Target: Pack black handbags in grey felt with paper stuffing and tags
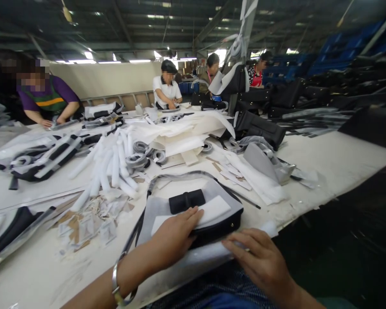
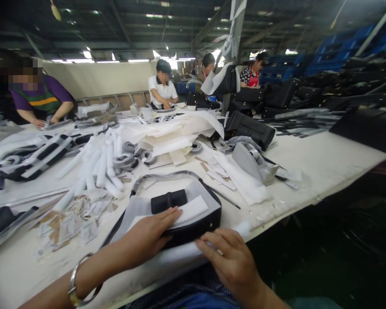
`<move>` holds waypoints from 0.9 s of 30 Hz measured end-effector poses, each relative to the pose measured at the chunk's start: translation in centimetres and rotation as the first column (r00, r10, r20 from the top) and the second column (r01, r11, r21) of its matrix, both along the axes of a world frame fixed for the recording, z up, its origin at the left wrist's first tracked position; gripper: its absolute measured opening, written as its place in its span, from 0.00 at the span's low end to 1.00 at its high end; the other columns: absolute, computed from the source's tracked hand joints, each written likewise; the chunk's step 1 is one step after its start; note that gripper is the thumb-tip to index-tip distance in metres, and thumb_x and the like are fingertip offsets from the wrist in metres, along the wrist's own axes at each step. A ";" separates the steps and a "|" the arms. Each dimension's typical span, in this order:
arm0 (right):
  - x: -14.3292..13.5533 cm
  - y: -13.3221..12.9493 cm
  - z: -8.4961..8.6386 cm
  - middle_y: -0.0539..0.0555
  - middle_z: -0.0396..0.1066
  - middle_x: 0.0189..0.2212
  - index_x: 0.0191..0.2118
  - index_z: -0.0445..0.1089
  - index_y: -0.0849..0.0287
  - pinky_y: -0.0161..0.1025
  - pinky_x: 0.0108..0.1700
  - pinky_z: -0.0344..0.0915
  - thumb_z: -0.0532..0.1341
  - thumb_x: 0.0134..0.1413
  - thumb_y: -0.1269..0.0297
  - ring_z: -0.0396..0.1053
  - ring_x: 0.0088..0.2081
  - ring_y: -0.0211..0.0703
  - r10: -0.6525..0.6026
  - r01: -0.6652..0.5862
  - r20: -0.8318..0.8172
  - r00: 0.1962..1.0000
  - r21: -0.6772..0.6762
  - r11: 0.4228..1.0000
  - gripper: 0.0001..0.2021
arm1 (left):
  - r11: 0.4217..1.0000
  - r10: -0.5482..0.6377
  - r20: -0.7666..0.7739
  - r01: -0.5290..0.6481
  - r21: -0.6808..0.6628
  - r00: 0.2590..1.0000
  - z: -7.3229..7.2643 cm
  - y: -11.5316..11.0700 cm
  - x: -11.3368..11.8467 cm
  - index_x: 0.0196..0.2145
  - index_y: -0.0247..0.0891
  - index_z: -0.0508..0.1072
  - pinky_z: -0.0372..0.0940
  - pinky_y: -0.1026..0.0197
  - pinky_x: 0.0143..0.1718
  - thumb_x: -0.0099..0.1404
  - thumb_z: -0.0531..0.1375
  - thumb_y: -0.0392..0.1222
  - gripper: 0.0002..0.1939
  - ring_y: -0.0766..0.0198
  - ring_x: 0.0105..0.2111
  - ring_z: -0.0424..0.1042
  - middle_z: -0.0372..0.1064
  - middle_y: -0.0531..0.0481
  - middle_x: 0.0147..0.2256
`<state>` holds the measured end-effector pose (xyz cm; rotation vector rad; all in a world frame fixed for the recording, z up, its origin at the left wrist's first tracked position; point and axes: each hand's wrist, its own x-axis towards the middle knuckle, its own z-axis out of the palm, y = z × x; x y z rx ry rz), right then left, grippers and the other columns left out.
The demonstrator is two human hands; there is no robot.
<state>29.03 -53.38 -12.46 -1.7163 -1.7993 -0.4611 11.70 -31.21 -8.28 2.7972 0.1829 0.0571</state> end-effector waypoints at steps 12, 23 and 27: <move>-3.6 5.5 -3.3 0.50 0.79 0.35 0.49 0.76 0.47 0.43 0.31 0.65 0.58 0.65 0.71 0.73 0.32 0.43 -0.049 0.058 -0.064 0.997 0.150 0.987 0.14 | 0.999 -0.001 0.104 -0.004 0.043 0.995 -1.0 -0.4 -1.2 0.69 0.40 0.50 0.64 0.47 0.60 0.63 0.63 0.39 0.41 0.51 0.64 0.60 0.53 0.37 0.67; 1.0 3.8 -0.3 0.53 0.70 0.58 0.65 0.62 0.55 0.56 0.65 0.58 0.52 0.69 0.73 0.65 0.61 0.50 0.092 -0.085 0.132 0.987 -0.061 0.995 0.22 | 0.887 0.043 0.214 -0.136 0.442 0.976 -5.4 -3.3 -1.2 0.69 0.37 0.50 0.64 0.46 0.60 0.63 0.47 0.23 0.38 0.51 0.67 0.55 0.51 0.38 0.68; 2.0 4.6 -2.4 0.51 0.74 0.55 0.63 0.64 0.54 0.48 0.64 0.60 0.49 0.70 0.75 0.70 0.57 0.43 0.090 -0.091 0.089 0.992 0.015 0.996 0.21 | 0.830 0.082 0.220 -0.189 0.525 0.972 -5.2 -4.8 -0.4 0.68 0.36 0.53 0.65 0.41 0.58 0.60 0.48 0.23 0.39 0.46 0.66 0.56 0.50 0.35 0.68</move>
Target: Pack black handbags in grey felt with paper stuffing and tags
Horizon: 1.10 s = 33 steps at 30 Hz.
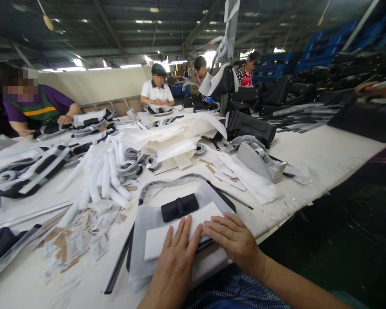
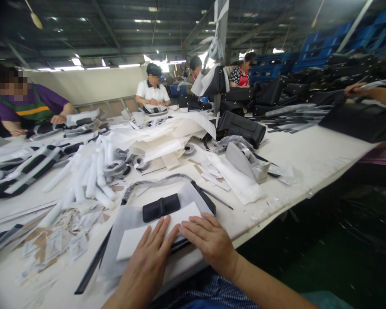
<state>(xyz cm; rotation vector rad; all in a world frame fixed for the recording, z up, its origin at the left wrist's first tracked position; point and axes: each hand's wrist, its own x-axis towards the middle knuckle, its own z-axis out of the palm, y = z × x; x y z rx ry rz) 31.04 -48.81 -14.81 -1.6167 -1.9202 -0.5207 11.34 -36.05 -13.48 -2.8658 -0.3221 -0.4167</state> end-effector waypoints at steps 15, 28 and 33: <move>2.5 -5.9 -1.0 0.56 0.74 0.54 0.62 0.66 0.51 0.50 0.56 0.72 0.58 0.65 0.53 0.75 0.51 0.52 -0.371 0.342 -0.860 0.350 -0.251 0.905 0.22 | 0.982 0.148 0.179 -0.165 0.086 0.973 -0.9 -1.7 1.2 0.68 0.52 0.55 0.64 0.45 0.58 0.70 0.48 0.30 0.32 0.53 0.63 0.62 0.59 0.55 0.65; 1.3 -2.2 3.1 0.54 0.75 0.33 0.49 0.71 0.58 0.48 0.44 0.72 0.63 0.54 0.40 0.74 0.39 0.54 -0.451 -0.128 -0.854 0.260 -0.494 0.860 0.27 | 0.993 0.114 0.303 -0.118 -0.006 0.946 -1.8 -1.1 -0.2 0.68 0.54 0.53 0.61 0.47 0.61 0.76 0.46 0.38 0.26 0.54 0.66 0.58 0.53 0.55 0.68; -1.8 -0.7 5.0 0.57 0.71 0.55 0.60 0.64 0.52 0.48 0.48 0.73 0.67 0.56 0.50 0.72 0.52 0.55 -0.205 -0.205 -0.929 -0.310 -0.145 0.968 0.28 | 0.993 0.108 0.300 -0.115 0.008 0.948 -0.5 -0.6 -0.6 0.69 0.44 0.52 0.66 0.46 0.58 0.74 0.51 0.44 0.28 0.48 0.64 0.60 0.55 0.45 0.67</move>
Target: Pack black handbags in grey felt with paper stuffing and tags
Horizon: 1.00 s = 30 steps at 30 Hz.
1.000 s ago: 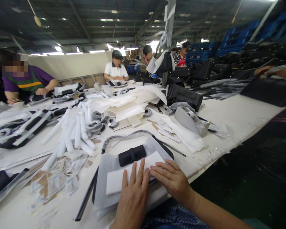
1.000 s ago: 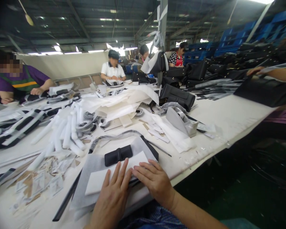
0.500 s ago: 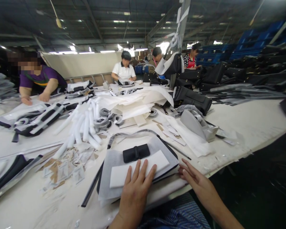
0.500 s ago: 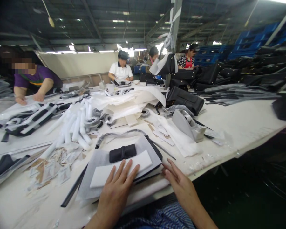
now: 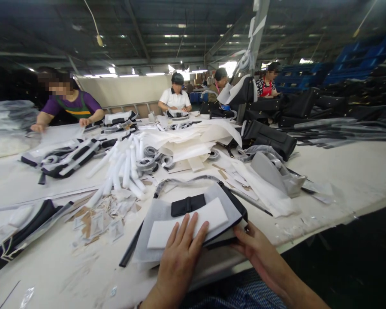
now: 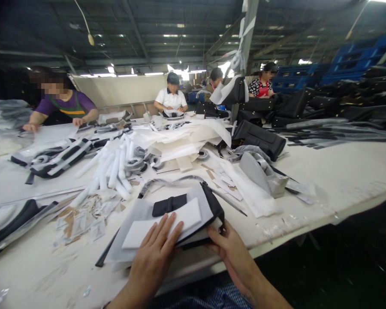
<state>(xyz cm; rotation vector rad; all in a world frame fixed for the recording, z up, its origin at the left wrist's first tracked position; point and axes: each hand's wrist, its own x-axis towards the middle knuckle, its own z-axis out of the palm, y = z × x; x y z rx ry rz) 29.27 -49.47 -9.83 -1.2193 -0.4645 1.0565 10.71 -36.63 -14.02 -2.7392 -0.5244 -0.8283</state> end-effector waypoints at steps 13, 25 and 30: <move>4.6 0.7 1.3 0.56 0.78 0.44 0.56 0.68 0.55 0.48 0.48 0.74 0.58 0.65 0.51 0.77 0.45 0.51 0.185 -0.221 0.665 0.723 -0.031 0.975 0.19 | 0.999 0.049 0.104 -0.048 -0.007 0.993 0.0 3.2 -2.4 0.71 0.38 0.43 0.69 0.53 0.54 0.70 0.50 0.33 0.35 0.51 0.64 0.61 0.54 0.40 0.67; 20.9 2.3 -1.8 0.55 0.75 0.44 0.42 0.73 0.62 0.54 0.54 0.67 0.62 0.65 0.63 0.73 0.48 0.48 0.441 0.547 0.897 0.017 -0.377 0.747 0.07 | 0.993 0.044 0.202 -0.020 -0.119 0.978 1.1 4.4 -2.6 0.72 0.42 0.40 0.67 0.52 0.58 0.69 0.52 0.30 0.39 0.52 0.64 0.60 0.54 0.40 0.67; 20.9 2.8 -1.0 0.55 0.75 0.41 0.39 0.74 0.61 0.52 0.53 0.67 0.63 0.63 0.60 0.72 0.46 0.47 0.432 0.595 0.901 0.050 -0.374 0.712 0.09 | 0.997 0.004 0.229 0.013 -0.074 0.973 0.9 5.2 -2.8 0.72 0.42 0.39 0.70 0.53 0.56 0.68 0.54 0.30 0.41 0.51 0.61 0.65 0.56 0.40 0.66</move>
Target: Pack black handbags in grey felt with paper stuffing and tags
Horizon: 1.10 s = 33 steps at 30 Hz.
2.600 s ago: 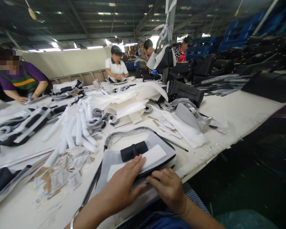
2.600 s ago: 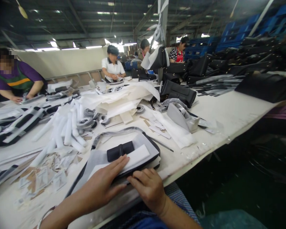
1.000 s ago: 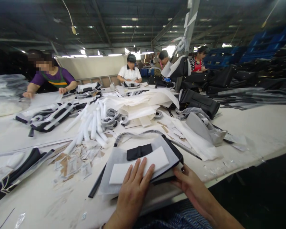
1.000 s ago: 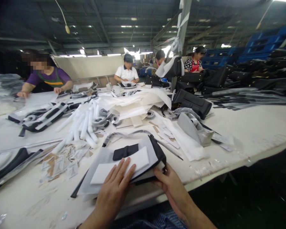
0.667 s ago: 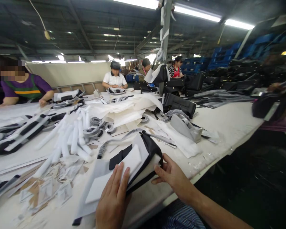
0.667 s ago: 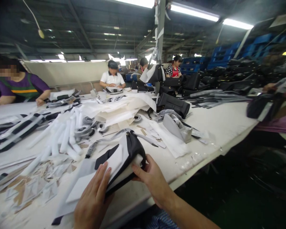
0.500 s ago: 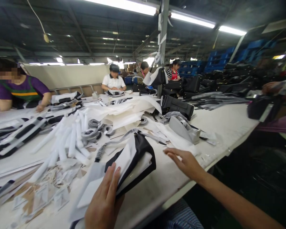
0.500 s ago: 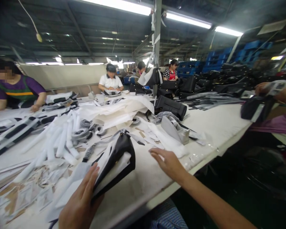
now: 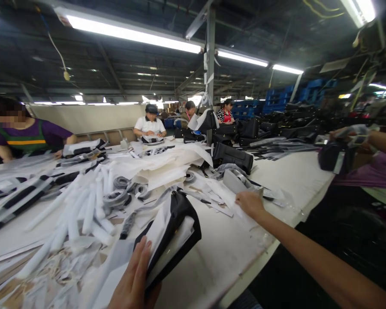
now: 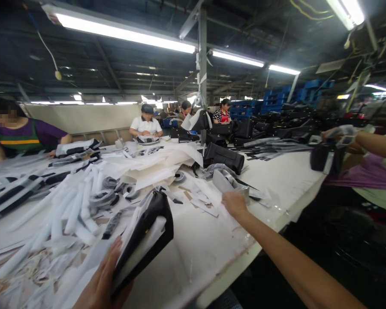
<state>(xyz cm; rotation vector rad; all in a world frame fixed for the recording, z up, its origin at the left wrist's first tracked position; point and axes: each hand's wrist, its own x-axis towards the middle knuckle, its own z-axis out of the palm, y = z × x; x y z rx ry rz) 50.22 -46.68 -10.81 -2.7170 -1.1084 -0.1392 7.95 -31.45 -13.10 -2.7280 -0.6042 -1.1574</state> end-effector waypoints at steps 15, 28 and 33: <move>-1.6 1.7 4.6 0.61 0.78 0.41 0.44 0.77 0.62 0.44 0.47 0.64 0.52 0.65 0.64 0.72 0.44 0.51 0.187 -0.168 -0.146 0.971 0.134 0.977 0.16 | 0.987 0.133 0.019 -0.131 -0.093 0.991 1.4 -0.4 0.0 0.72 0.47 0.39 0.72 0.54 0.51 0.69 0.54 0.33 0.40 0.52 0.56 0.71 0.62 0.47 0.64; -16.4 1.7 0.5 0.65 0.69 0.58 0.61 0.67 0.59 0.53 0.61 0.61 0.58 0.64 0.50 0.67 0.59 0.59 0.547 -0.508 -0.213 0.810 0.213 0.835 0.26 | 0.902 0.337 0.031 -0.313 -0.297 0.941 3.5 -1.0 0.1 0.70 0.50 0.47 0.76 0.56 0.34 0.68 0.60 0.38 0.39 0.49 0.50 0.76 0.68 0.48 0.59; -16.5 4.5 -3.4 0.67 0.50 0.69 0.67 0.58 0.64 0.61 0.70 0.40 0.65 0.56 0.53 0.44 0.70 0.64 0.672 -0.628 -0.292 0.681 0.238 0.741 0.37 | 0.953 0.224 0.002 -0.219 -0.210 0.975 2.5 -1.0 0.5 0.71 0.47 0.44 0.74 0.55 0.46 0.67 0.58 0.34 0.41 0.51 0.56 0.71 0.61 0.46 0.64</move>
